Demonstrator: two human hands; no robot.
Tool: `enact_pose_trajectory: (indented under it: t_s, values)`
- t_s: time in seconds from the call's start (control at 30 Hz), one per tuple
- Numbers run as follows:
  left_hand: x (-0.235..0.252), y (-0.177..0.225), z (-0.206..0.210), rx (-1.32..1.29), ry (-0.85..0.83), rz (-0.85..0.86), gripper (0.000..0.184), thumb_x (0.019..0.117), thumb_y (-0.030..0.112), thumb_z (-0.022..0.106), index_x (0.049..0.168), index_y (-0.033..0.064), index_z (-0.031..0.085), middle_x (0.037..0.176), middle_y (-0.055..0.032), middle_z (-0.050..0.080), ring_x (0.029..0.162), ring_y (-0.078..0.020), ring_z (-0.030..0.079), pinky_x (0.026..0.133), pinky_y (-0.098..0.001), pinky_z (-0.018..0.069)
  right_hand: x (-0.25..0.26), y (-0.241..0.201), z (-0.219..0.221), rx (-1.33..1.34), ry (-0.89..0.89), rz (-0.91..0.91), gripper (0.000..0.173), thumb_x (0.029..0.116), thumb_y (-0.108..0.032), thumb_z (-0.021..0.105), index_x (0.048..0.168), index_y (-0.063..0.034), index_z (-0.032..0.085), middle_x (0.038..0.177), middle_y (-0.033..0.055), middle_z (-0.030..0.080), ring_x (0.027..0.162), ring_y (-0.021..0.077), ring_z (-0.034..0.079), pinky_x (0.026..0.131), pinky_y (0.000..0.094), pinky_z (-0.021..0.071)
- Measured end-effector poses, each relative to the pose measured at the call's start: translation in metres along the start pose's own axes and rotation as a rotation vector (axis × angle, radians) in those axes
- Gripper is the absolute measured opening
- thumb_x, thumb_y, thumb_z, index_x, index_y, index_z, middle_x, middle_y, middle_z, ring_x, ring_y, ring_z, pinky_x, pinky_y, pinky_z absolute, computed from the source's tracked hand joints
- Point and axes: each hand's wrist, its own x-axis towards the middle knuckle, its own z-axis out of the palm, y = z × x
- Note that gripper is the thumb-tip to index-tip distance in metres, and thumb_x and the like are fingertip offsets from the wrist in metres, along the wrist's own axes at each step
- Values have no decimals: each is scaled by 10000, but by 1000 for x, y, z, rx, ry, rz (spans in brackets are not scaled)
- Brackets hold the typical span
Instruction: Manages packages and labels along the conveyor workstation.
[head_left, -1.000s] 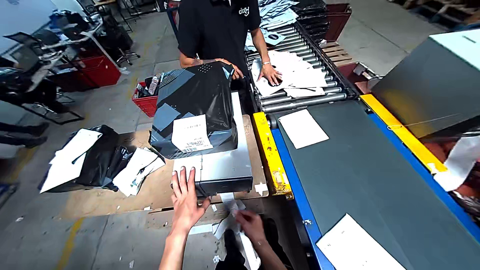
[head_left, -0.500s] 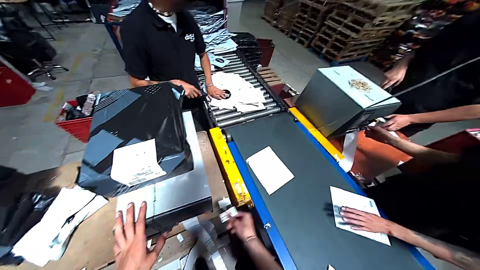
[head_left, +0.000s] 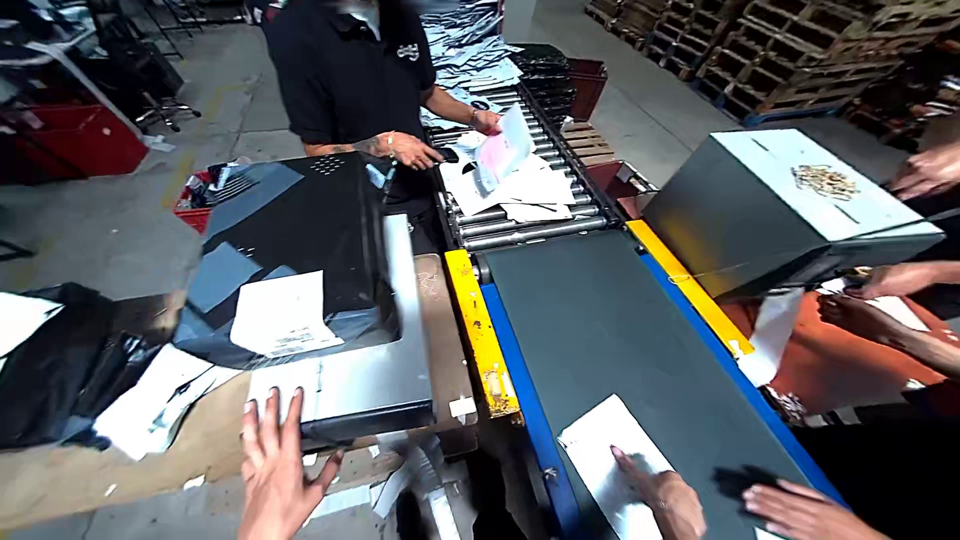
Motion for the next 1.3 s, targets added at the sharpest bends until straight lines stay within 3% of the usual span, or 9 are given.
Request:
enact_pose_trajectory:
  t_s: [0.1,0.2,0.3,0.4,0.8,0.97,1.1,1.2,1.3]
  values:
    - [-2,-5,-5,-14,3,-46,1124,654,483,832,1606,152,337,1687,-242,151,1492,-600,139,994,-797,346,-79,-20,28,41,-46,-327,811,942,-712,548,952,75,745,977,324,720,969,491,705,859,686,519]
    - [-3,-10,-6,5,-33,-69,1139,666,454,868,1618,178,309,1707,-198,111,1528,-538,110,1062,-782,294,-202,-93,94,393,-357,-733,488,968,-480,664,799,-31,754,730,131,709,679,279,691,677,539,578]
    - [-3,-15,-9,24,-69,-53,1118,710,486,829,1635,205,268,1722,-151,78,1542,-512,87,1070,-761,302,-280,-164,151,658,-770,-708,309,997,-323,690,975,-20,750,767,65,730,573,141,637,545,335,547]
    - [-4,-20,-14,18,-107,-37,1098,734,485,808,1642,221,249,1729,-128,51,1552,-491,66,1072,-746,303,-308,-209,161,777,-913,-482,304,1002,-284,702,1167,-29,703,829,71,736,543,111,580,483,267,460]
    - [-4,-21,-16,14,-143,-19,1094,756,491,785,1647,197,223,1724,-161,28,1547,-506,52,1096,-721,293,-325,-236,148,876,-905,-428,227,944,-130,761,1127,1,727,883,84,761,585,106,618,485,244,463]
    - [-5,-22,-13,16,-114,14,1067,767,470,776,1644,188,236,1721,-172,40,1543,-515,64,1078,-724,312,-324,-249,136,850,-920,-288,224,980,-231,735,1053,-19,729,833,77,782,542,87,642,428,224,419]
    - [-5,-20,-12,1,-91,3,1102,718,432,828,1636,208,260,1718,-174,68,1525,-552,91,991,-761,381,-340,-257,141,987,-741,-302,93,967,24,640,1019,90,678,736,105,707,538,107,597,497,263,485]
    - [-4,-15,-7,-21,-59,37,1127,682,446,832,1627,174,282,1699,-229,108,1492,-620,81,978,-816,345,-325,-227,124,809,-780,-423,178,966,-123,720,946,54,709,720,90,707,578,128,642,570,301,548]
    - [1,-8,-9,-50,-69,69,1125,695,423,847,1618,107,286,1672,-298,130,1470,-663,53,1066,-822,238,-235,-162,105,677,-626,-466,219,967,-209,723,988,6,760,783,109,753,659,190,725,650,383,623]
